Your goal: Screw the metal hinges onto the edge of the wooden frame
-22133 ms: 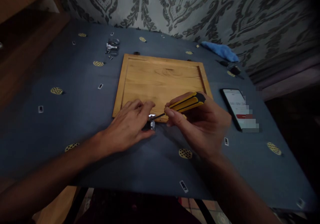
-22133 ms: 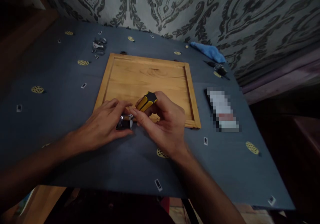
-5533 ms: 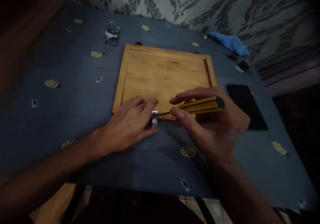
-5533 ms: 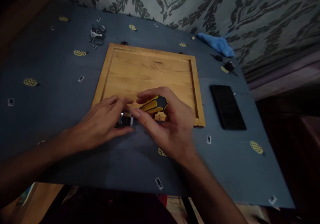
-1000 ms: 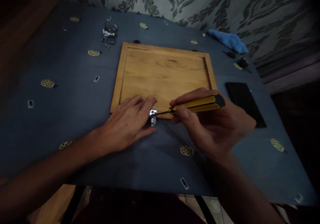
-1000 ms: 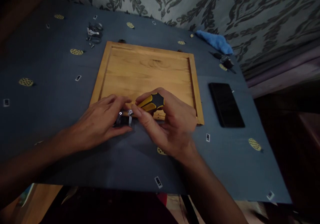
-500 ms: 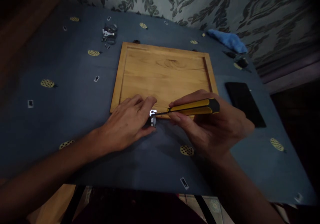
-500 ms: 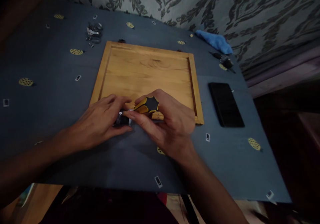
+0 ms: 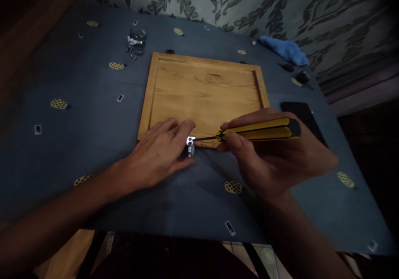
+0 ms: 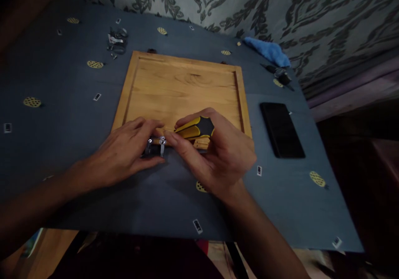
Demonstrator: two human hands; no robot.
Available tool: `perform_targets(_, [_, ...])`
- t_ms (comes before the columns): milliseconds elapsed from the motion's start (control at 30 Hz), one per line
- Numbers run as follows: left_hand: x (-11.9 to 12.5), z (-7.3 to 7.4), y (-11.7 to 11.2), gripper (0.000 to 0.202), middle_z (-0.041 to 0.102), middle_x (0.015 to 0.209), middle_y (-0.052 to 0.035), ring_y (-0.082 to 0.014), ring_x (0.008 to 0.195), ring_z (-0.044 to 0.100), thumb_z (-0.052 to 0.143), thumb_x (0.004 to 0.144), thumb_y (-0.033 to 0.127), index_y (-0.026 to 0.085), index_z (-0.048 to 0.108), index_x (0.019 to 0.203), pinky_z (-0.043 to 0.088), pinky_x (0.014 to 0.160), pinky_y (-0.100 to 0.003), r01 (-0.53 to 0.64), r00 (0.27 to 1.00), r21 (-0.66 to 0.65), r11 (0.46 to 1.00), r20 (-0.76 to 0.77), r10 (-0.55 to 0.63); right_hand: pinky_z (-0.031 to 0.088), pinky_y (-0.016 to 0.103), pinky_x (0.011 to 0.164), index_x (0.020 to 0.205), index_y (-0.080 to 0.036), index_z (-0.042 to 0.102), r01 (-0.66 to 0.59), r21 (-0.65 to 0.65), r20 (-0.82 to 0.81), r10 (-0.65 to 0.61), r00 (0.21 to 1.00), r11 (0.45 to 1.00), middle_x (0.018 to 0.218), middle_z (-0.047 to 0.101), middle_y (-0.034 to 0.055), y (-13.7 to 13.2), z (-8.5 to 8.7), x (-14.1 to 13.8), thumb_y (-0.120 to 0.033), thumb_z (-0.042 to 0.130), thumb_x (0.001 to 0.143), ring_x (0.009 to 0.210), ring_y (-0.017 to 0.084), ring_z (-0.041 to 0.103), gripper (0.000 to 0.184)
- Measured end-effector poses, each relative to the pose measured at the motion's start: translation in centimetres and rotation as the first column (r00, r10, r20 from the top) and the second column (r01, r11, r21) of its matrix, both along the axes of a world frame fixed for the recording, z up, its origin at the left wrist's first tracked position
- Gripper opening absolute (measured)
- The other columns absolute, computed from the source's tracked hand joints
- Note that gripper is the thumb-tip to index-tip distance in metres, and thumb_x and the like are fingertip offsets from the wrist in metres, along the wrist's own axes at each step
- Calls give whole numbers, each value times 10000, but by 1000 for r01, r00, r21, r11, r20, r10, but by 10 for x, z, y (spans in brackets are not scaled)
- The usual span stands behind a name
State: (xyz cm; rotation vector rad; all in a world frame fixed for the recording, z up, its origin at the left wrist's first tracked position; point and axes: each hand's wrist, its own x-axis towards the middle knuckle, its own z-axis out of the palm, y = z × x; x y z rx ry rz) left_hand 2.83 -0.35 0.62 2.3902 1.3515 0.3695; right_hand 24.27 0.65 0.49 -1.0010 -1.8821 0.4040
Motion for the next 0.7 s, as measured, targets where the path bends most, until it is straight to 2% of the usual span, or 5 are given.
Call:
perform_targets(100, [0,-3,-1,451,700,1125,-79,-300,1129,662,752,911,326,222,510,1277,556,919,-417,-6,1000,21,1000,23,6,552,359,539,993,-308,728,46,112,-38,-42,998,993,831,756,-7,1,6,-7,-293,757,949,637,200,706,54])
perform_targets(400, [3,4,0,484,706,1140,-96,-312,1145,663,793,898,311,194,518,1280,559,932,-432,-1,1000,-16,1000,-23,0,569,342,546,979,-289,748,22,79,-89,-15,996,997,845,762,-5,0,5,-9,-246,783,926,653,186,714,76])
perform_targets(700, [3,3,0,476,696,1165,-97,-314,1140,670,778,906,327,206,520,1288,564,924,-438,-10,1000,-17,1000,-21,9,564,338,521,976,-296,741,28,68,-59,-24,998,997,836,769,-11,1,6,-11,-255,794,925,646,184,715,84])
